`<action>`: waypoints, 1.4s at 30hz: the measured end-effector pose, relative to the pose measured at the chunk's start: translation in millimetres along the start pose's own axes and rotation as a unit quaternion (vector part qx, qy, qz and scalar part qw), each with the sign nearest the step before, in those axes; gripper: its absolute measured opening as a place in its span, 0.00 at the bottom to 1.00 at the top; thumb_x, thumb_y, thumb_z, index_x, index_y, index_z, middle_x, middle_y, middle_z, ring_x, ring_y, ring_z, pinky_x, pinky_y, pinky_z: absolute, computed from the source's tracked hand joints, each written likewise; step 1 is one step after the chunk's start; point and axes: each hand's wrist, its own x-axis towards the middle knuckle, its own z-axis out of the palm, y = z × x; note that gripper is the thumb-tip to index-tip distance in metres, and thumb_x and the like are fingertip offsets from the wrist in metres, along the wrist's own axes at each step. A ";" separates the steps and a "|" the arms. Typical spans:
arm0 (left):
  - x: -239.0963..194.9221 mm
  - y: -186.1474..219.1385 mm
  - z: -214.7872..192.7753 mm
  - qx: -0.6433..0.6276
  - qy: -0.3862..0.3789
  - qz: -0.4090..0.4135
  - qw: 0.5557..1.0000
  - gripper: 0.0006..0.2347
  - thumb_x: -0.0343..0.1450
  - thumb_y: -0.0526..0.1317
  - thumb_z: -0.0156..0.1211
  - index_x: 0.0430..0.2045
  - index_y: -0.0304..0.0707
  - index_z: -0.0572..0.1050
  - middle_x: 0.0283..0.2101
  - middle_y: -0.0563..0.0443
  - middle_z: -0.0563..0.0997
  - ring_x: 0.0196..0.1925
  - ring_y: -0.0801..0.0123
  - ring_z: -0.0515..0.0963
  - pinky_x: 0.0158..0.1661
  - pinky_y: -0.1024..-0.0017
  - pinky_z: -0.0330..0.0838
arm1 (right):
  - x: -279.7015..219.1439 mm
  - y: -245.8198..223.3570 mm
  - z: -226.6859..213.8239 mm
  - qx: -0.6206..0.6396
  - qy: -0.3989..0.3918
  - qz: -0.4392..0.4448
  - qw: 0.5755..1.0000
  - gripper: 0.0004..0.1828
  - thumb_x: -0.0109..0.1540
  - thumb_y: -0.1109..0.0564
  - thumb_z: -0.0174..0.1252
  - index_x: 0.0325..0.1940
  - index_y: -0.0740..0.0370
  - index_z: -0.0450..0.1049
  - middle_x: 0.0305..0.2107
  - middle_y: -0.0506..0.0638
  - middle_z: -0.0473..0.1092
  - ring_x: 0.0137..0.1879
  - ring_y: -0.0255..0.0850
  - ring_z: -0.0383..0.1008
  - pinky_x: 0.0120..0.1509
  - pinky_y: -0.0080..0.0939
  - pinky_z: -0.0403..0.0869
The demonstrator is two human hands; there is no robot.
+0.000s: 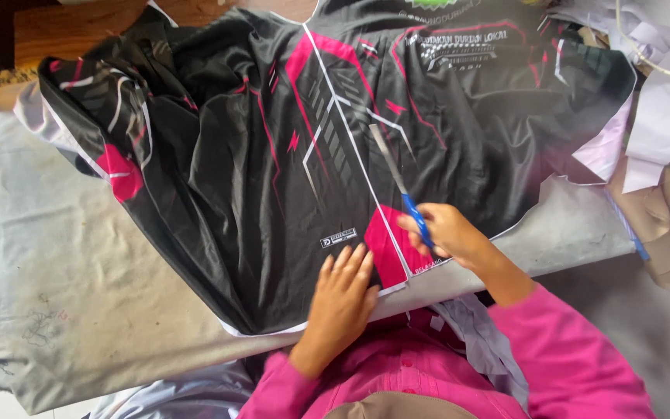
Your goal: Cutting out printed fabric pieces using scissors on a work table in a sewing factory.
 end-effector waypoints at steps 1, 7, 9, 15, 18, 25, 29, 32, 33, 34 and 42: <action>-9.4 -9.0 -11.4 -0.036 0.035 0.022 0.998 0.20 0.66 0.41 0.53 0.52 0.36 0.66 0.57 0.44 0.68 0.60 0.55 0.66 0.58 0.54 0.54 | -2.9 14.8 -11.5 -0.021 0.083 -0.013 0.996 0.13 0.57 0.54 0.58 0.27 0.65 0.66 0.16 0.54 0.66 0.19 0.35 0.60 0.18 0.30 0.58; -64.3 -47.8 -40.5 0.031 0.068 -0.008 0.997 0.14 0.64 0.49 0.60 0.40 0.50 0.74 0.41 0.57 0.71 0.40 0.65 0.71 0.45 0.65 0.65 | -12.6 105.3 -82.9 -0.299 0.318 -0.049 0.898 0.21 0.51 0.52 0.60 0.42 0.59 0.60 0.40 0.47 0.73 0.45 0.49 0.72 0.46 0.49 0.67; -68.4 -55.1 -37.2 0.056 0.054 -0.024 0.997 0.12 0.64 0.51 0.59 0.38 0.54 0.75 0.38 0.62 0.72 0.37 0.69 0.71 0.39 0.68 0.64 | 0.8 138.9 -93.6 -0.331 0.347 -0.104 0.872 0.18 0.52 0.60 0.57 0.41 0.63 0.58 0.42 0.52 0.70 0.43 0.53 0.70 0.45 0.54 0.67; -43.8 -45.7 -46.1 0.004 0.030 0.039 0.999 0.03 0.67 0.35 0.54 0.22 0.42 0.71 0.23 0.56 0.69 0.23 0.66 0.67 0.28 0.70 0.64 | 17.5 154.7 -102.0 -0.376 0.397 -0.219 0.808 0.18 0.49 0.65 0.53 0.42 0.63 0.62 0.35 0.49 0.72 0.45 0.52 0.70 0.46 0.52 0.69; -49.1 -30.9 -49.4 -0.076 -0.054 -0.023 0.995 0.05 0.67 0.37 0.53 0.18 0.43 0.71 0.21 0.56 0.70 0.24 0.67 0.71 0.27 0.69 0.66 | 7.3 166.8 -114.9 -0.356 0.405 -0.205 0.817 0.15 0.50 0.66 0.53 0.39 0.63 0.61 0.33 0.49 0.72 0.41 0.55 0.71 0.42 0.56 0.70; -75.0 0.1 -31.5 -0.164 -0.161 -0.017 0.973 0.02 0.64 0.39 0.57 0.22 0.44 0.73 0.25 0.56 0.75 0.24 0.65 0.77 0.27 0.69 0.69 | -40.2 201.8 -149.5 -0.343 0.446 -0.167 0.810 0.11 0.57 0.59 0.53 0.39 0.62 0.61 0.33 0.52 0.74 0.39 0.58 0.74 0.38 0.59 0.68; -90.0 9.6 -17.3 -0.187 -0.250 -0.072 0.947 0.02 0.63 0.41 0.58 0.22 0.48 0.74 0.25 0.59 0.75 0.22 0.69 0.75 0.26 0.72 0.68 | -80.3 204.0 -152.3 -0.278 0.443 -0.089 0.848 0.17 0.58 0.55 0.55 0.50 0.60 0.65 0.33 0.57 0.73 0.40 0.61 0.72 0.43 0.52 0.66; -96.7 17.7 -13.9 -0.233 -0.286 -0.070 0.927 0.01 0.63 0.38 0.57 0.21 0.46 0.73 0.25 0.60 0.77 0.26 0.73 0.76 0.28 0.74 0.67 | -92.9 222.4 -155.6 -0.287 0.448 -0.093 0.842 0.18 0.59 0.55 0.55 0.52 0.61 0.65 0.32 0.56 0.73 0.41 0.59 0.73 0.42 0.51 0.67; -98.8 19.7 -13.3 -0.232 -0.288 -0.070 0.926 0.01 0.63 0.38 0.57 0.21 0.46 0.73 0.25 0.60 0.77 0.26 0.73 0.76 0.28 0.74 0.67 | -98.9 219.0 -152.9 -0.286 0.448 -0.092 0.842 0.18 0.59 0.55 0.55 0.52 0.61 0.65 0.32 0.56 0.73 0.41 0.59 0.73 0.42 0.51 0.67; -100.5 21.8 -12.3 -0.250 -0.341 -0.109 0.900 0.02 0.65 0.39 0.58 0.23 0.45 0.74 0.27 0.59 0.78 0.28 0.74 0.76 0.30 0.75 0.68 | -104.9 215.0 -151.0 -0.274 0.437 -0.043 0.856 0.17 0.60 0.54 0.54 0.50 0.61 0.65 0.31 0.58 0.73 0.40 0.61 0.72 0.43 0.52 0.67; -5.2 12.1 -61.7 -0.303 -0.345 0.051 0.887 0.05 0.66 0.31 0.50 0.18 0.41 0.69 0.24 0.55 0.74 0.25 0.69 0.72 0.33 0.73 0.66 | -129.7 170.7 -117.5 -0.128 0.443 -0.046 0.886 0.12 0.55 0.55 0.62 0.39 0.60 0.70 0.34 0.49 0.72 0.43 0.44 0.70 0.53 0.41 0.63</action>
